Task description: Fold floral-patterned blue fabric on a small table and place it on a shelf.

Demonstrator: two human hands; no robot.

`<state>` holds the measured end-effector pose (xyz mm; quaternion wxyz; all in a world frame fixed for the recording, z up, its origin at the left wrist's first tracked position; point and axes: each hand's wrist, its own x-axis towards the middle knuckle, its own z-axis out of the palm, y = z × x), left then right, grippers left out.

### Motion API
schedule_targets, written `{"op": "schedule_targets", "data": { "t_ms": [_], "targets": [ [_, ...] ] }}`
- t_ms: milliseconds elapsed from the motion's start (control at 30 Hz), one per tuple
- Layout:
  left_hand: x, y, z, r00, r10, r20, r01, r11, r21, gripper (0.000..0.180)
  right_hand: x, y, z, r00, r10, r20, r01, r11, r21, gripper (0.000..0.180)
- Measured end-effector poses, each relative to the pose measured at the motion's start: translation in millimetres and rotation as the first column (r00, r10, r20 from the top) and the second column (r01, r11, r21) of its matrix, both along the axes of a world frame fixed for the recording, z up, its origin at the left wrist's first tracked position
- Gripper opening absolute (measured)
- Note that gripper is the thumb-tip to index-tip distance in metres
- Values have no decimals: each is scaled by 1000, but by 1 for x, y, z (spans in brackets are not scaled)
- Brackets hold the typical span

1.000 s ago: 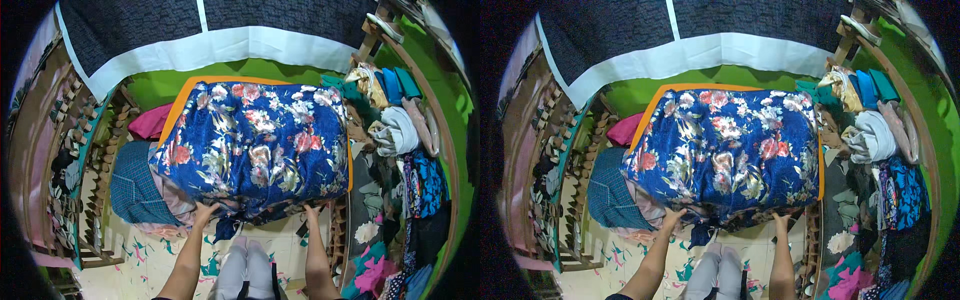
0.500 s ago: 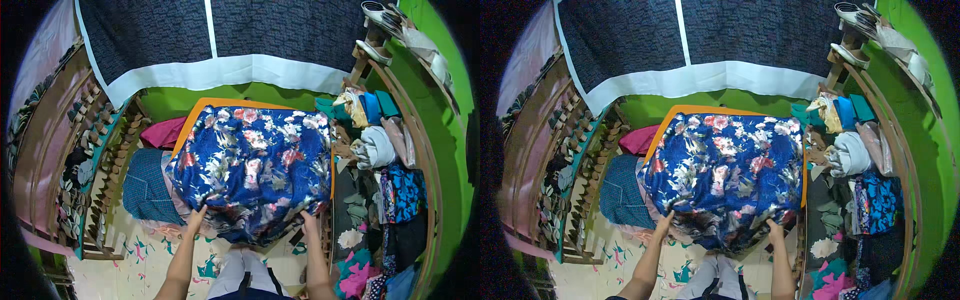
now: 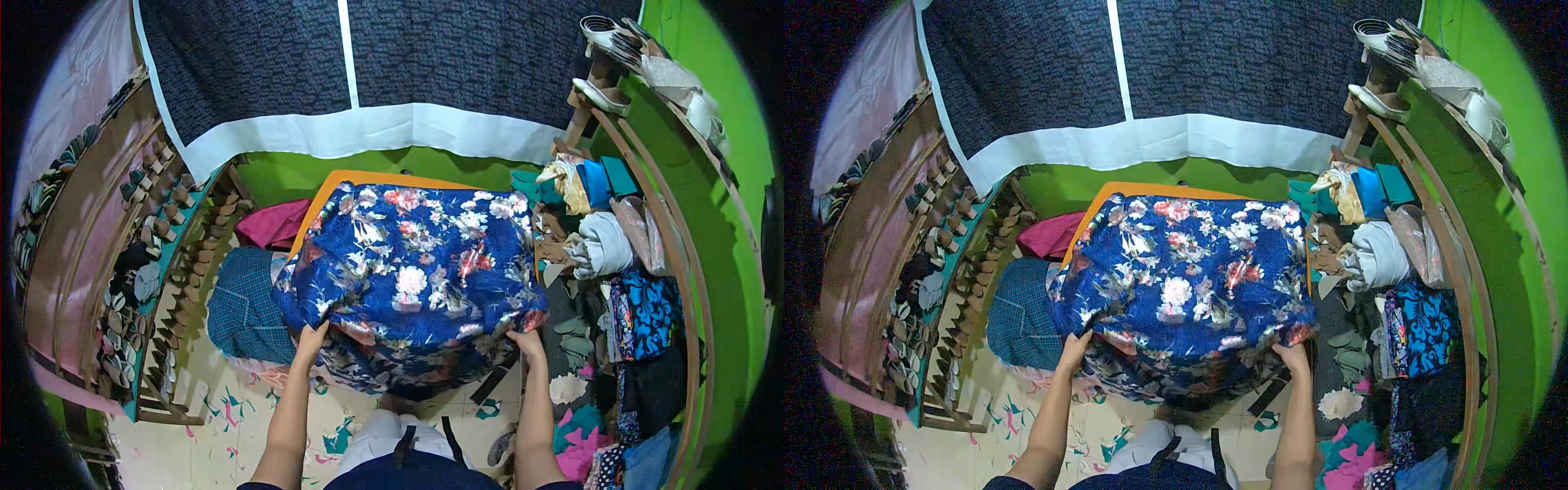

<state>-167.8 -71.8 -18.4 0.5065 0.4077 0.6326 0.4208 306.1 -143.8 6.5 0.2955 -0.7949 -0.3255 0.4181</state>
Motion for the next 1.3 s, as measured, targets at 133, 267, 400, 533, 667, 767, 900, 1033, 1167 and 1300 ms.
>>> {"op": "schedule_targets", "data": {
  "t_ms": [133, 267, 400, 533, 667, 767, 900, 1033, 1167, 1300],
  "targets": [
    [-11, 8, -17, 941, -153, -301, 106, 980, -168, 26, 28, -23, -36, 989, 147, 20, -147, 989, 28, 61],
    [-26, 13, -26, 899, -128, -419, 142, 990, 2, 31, -9, -14, 11, 975, 169, -146, -138, 970, 198, 60],
    [-26, 46, -5, 842, -198, -502, 221, 975, -15, 35, -5, 13, 51, 965, 83, -250, -21, 970, 241, 46],
    [-15, 78, 63, 474, -709, -523, 595, 695, -403, 57, -17, 49, 85, 965, 72, 251, -96, 992, 86, 40],
    [8, 119, 76, 32, -769, -638, 453, 581, -677, 62, 35, 80, 20, 849, 178, 498, -37, 960, -279, 60],
    [27, 145, 78, 134, -454, -881, 481, 807, -343, 53, 14, 104, 38, 759, 236, 607, 36, 916, -400, 59],
    [55, 188, 52, 284, -280, -917, 461, 878, -125, 62, 22, 154, 40, 506, 515, 692, -37, 814, -579, 63],
    [85, 242, 7, 376, 22, -926, 277, 951, 135, 71, 144, 167, -27, 820, 482, 308, -470, 875, -116, 82],
    [40, 230, 27, 400, -55, -915, -14, 998, -66, 103, 113, 168, -33, 998, -51, 35, 45, 987, 157, 113],
    [21, 200, 3, 570, -184, -801, -39, 967, -250, 117, 86, 156, -73, 986, -159, -60, 165, 978, 126, 119]
  ]
}}
